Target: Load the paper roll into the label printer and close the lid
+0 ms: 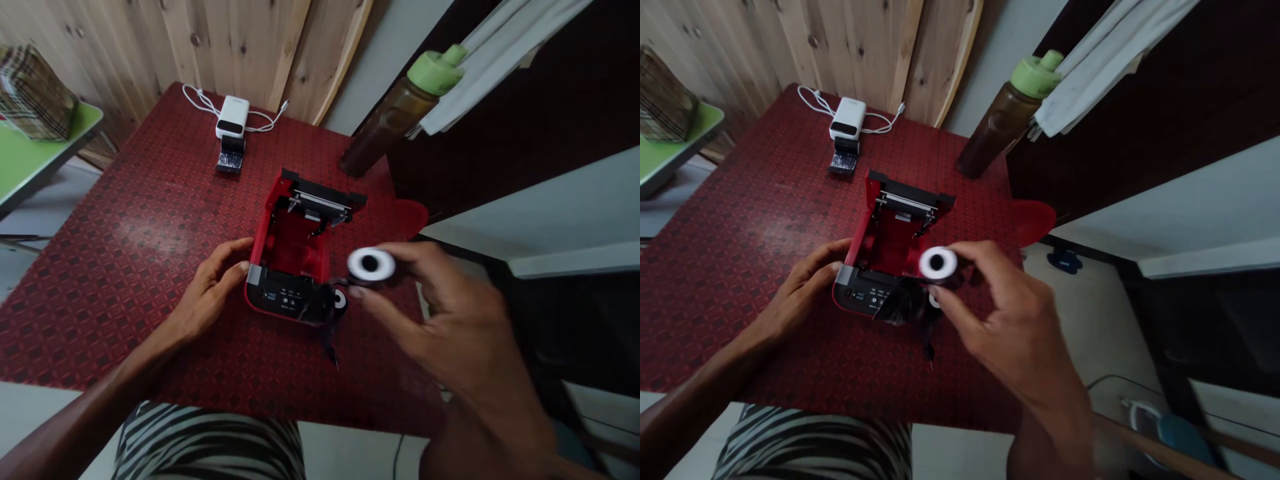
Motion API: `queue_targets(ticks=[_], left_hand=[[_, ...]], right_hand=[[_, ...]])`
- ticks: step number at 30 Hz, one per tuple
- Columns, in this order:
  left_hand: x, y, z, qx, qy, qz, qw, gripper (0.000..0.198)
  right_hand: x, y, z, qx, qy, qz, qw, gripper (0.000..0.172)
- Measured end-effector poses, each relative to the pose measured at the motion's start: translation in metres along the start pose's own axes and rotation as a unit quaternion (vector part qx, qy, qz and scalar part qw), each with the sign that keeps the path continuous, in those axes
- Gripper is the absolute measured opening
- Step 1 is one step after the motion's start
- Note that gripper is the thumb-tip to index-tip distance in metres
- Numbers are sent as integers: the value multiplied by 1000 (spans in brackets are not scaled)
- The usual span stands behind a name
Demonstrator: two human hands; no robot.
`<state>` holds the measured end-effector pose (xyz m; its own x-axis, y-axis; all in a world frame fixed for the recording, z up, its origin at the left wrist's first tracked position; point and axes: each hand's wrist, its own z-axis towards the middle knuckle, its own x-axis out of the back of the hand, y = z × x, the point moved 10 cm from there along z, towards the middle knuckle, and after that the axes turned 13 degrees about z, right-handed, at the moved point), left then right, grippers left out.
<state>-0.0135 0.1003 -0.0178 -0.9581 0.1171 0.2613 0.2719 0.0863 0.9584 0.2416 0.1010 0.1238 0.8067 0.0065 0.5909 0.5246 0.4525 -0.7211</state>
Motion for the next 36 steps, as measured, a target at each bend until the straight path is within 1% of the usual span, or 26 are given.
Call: queue_targets(ticks=[2,4,7,10,16,20,23,26,30,32,34,36], left_hand=[[-1,0,1,-4,-2,-7,1000,53],[-1,-1,1,-3,-4,-12,1000,53],[-2,-3,1,5,-4,-13,1000,54],[-1,-4,1,9,-1,-7,1000,55],[-2,-8,0,9,-4,-5,1000,53],[-2,-9,-1,17,-8,-6,1000,54],[-2,-8,0,25,-10,-6,1000,55],[-1,-7,0,25,-8,-1,1000,57],[-3,-8,1,17,-6,-9,1000,57],[-3,-9,1,15,-5,-15,1000,57],[-2,-10,1,15,-2,-17,1000,57],[-1,-8,2,13,-2,-13,1000,55]], right_hand=[[-29,-11,10,50,-65,-54,995,29],[-52,-11,18,68,-102,-90,988,28],[-75,-1,29,44,-129,-151,979,22],[-90,6,35,19,-156,-198,967,15],[-103,-1,43,0,-193,-255,947,16],[-110,7,49,-64,-234,-317,917,17],[-119,14,53,-94,-281,-315,902,20],[-126,20,57,-104,-300,-285,904,24],[-133,30,58,-111,-309,-279,903,20],[-136,33,55,-103,-306,-271,907,21],[-134,31,52,-77,-284,-244,924,23],[-124,23,50,-39,-245,-194,949,34]])
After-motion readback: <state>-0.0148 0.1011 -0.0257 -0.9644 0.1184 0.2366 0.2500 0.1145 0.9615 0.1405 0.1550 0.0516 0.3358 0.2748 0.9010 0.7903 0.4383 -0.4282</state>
